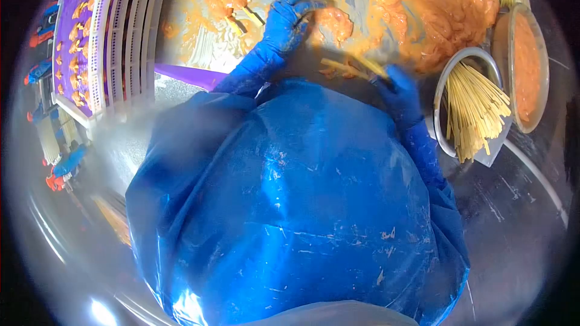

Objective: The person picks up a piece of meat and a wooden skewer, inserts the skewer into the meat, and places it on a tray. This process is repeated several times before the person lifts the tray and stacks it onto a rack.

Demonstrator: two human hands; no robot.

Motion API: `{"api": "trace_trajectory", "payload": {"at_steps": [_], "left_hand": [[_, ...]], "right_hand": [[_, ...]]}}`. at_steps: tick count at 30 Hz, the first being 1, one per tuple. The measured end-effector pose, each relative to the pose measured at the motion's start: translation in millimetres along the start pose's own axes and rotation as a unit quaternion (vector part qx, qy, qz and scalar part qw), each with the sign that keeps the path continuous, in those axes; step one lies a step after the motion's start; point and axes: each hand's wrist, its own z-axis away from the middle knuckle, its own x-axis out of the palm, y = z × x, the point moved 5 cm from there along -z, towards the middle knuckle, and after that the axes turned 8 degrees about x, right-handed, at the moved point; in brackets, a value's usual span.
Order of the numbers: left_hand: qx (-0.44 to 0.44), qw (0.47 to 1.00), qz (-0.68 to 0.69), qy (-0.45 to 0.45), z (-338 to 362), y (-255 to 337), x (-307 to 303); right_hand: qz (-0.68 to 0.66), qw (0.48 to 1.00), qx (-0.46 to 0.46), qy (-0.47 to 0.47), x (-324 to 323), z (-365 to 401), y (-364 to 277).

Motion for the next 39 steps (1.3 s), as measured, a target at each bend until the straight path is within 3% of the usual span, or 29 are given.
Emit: {"api": "trace_trajectory", "payload": {"at_steps": [1, 3, 4, 5, 6, 7, 8, 9, 11, 12, 14, 16, 18, 19, 21, 25, 28, 33, 39], "left_hand": [[0.018, 1.0, 0.019, -0.006, -3.9, 7.4, 4.1], [0.035, 0.998, -0.027, -0.051, -4.4, 7.5, 15.8], [0.041, 0.997, 0.005, -0.063, -2.6, 4.1, 20.5], [0.046, 0.995, 0.036, -0.074, -1.3, 2.6, 22.8], [0.047, 0.995, 0.036, -0.074, 0.1, 5.3, 19.1], [-0.011, 0.993, -0.031, -0.114, 2.2, 4.7, 16.2], [-0.069, 0.981, -0.096, -0.152, 4.3, 5.5, 14.7], [-0.067, 0.981, -0.094, -0.153, 2.6, 15.4, 13.6], [-0.051, 0.97, -0.194, -0.136, -3.6, 30.8, 8.6], [-0.05, 0.97, -0.194, -0.136, -5.0, 27.1, 14.7], [0.018, 0.991, -0.106, -0.082, -6.0, 23.3, 30.1], [0.019, 0.994, -0.081, -0.077, -1.0, 19.2, 44.0], [0.026, 0.996, -0.053, -0.072, -5.7, 21.1, 46.8], [0.025, 0.995, -0.041, -0.084, -5.9, 21.2, 47.6], [0.021, 0.995, -0.032, -0.096, -5.2, 22.6, 47.0], [0.026, 0.996, -0.019, -0.079, -5.9, 24.8, 44.1], [0.027, 0.996, -0.019, -0.082, -4.2, 22.5, 46.2], [0.048, 0.994, -0.045, -0.083, -1.2, 18.6, 53.1], [0.022, 0.994, -0.001, -0.107, 1.2, 12.9, 55.9]], "right_hand": [[-0.001, 1.0, 0.002, 0.003, 5.7, 5.5, 16.6], [0.182, 0.966, -0.145, 0.112, 7.4, 15.0, 6.4], [0.183, 0.966, -0.147, 0.111, 1.8, 17.9, 7.9], [0.138, 0.979, 0.026, 0.148, -16.0, 17.7, -9.7], [0.088, 0.959, 0.2, 0.182, -26.7, 24.5, -10.8], [0.087, 0.958, 0.199, 0.185, -27.4, 28.0, -7.1], [0.038, 0.97, 0.127, 0.205, -28.6, 32.3, -3.4], [-0.009, 0.973, 0.054, 0.223, -29.5, 37.6, 2.0], [0.047, 0.976, 0.054, 0.204, -16.3, 38.6, 34.1], [0.102, 0.977, 0.052, 0.181, -9.5, 34.6, 36.0], [0.094, 0.975, 0.086, 0.181, -10.3, 27.5, 34.6], [0.087, 0.972, 0.119, 0.182, -8.9, 20.3, 39.6], [0.109, 0.974, 0.035, 0.195, -5.1, 15.1, 32.5], [0.109, 0.974, 0.037, 0.197, -7.5, 16.7, 32.8], [0.023, 0.985, 0.123, 0.117, -5.3, 12.1, 12.2], [0.08, 0.985, 0.092, 0.125, -5.9, 7.5, 5.9], [0.049, 0.982, 0.142, 0.115, -4.7, 6.7, 3.5], [0.079, 0.981, 0.072, 0.164, -4.6, 1.4, 14.4], [0.11, 0.98, 0.066, 0.153, -10.2, -4.1, -13.8]]}}
